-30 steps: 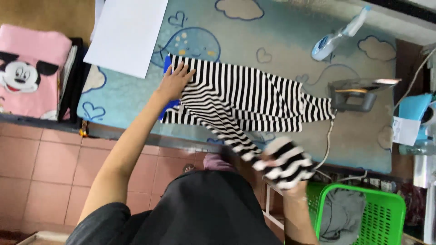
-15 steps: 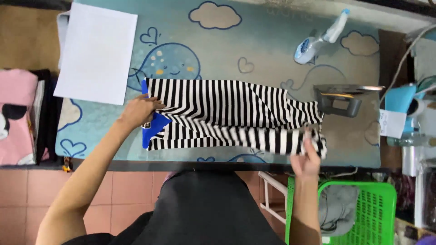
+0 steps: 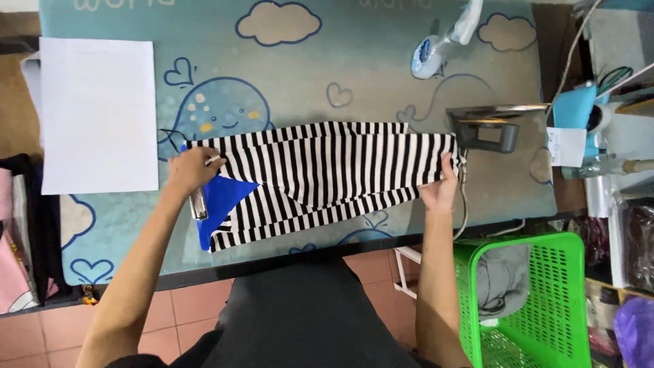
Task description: Ironing a striped long-sleeved shirt on an ironing board and then folding it using a guide board.
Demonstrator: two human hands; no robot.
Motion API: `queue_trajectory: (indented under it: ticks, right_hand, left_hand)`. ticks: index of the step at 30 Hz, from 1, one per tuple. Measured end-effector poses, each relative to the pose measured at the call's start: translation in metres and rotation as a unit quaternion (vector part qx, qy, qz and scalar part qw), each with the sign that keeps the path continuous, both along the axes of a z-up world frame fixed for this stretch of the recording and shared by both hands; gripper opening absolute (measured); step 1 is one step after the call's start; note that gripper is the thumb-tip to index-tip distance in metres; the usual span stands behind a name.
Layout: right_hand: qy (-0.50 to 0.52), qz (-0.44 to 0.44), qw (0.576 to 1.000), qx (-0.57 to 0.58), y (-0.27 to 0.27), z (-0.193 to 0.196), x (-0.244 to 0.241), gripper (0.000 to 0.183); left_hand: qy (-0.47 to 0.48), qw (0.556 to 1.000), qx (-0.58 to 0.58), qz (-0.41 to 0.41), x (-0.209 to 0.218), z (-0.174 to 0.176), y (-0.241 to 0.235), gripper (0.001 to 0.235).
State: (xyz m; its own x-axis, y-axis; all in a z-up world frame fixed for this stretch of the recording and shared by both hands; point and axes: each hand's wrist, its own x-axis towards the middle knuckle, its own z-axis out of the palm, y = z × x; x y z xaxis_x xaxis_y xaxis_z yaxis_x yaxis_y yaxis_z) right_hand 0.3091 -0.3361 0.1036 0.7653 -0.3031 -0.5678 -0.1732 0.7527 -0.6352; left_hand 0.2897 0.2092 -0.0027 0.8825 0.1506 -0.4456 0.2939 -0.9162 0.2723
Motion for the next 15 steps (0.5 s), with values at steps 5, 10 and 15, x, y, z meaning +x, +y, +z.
queue_trajectory:
  ticks: [5, 10, 15]
  right_hand:
    - [0.081, 0.166, 0.891, -0.414, 0.029, 0.001, -0.001, 0.033]
    - [-0.048, 0.377, 0.632, -0.676, 0.144, -0.002, -0.036, 0.053]
    - [-0.323, 0.543, 0.537, -0.56, 0.165, -0.014, -0.051, 0.075]
  left_hand:
    - [-0.142, 0.973, 0.171, -0.066, 0.005, 0.012, -0.077, 0.025]
    - [-0.069, 0.894, -0.435, 0.077, -0.002, 0.107, -0.164, 0.061]
    - [0.154, 0.471, -0.78, 0.383, 0.002, 0.065, -0.142, 0.096]
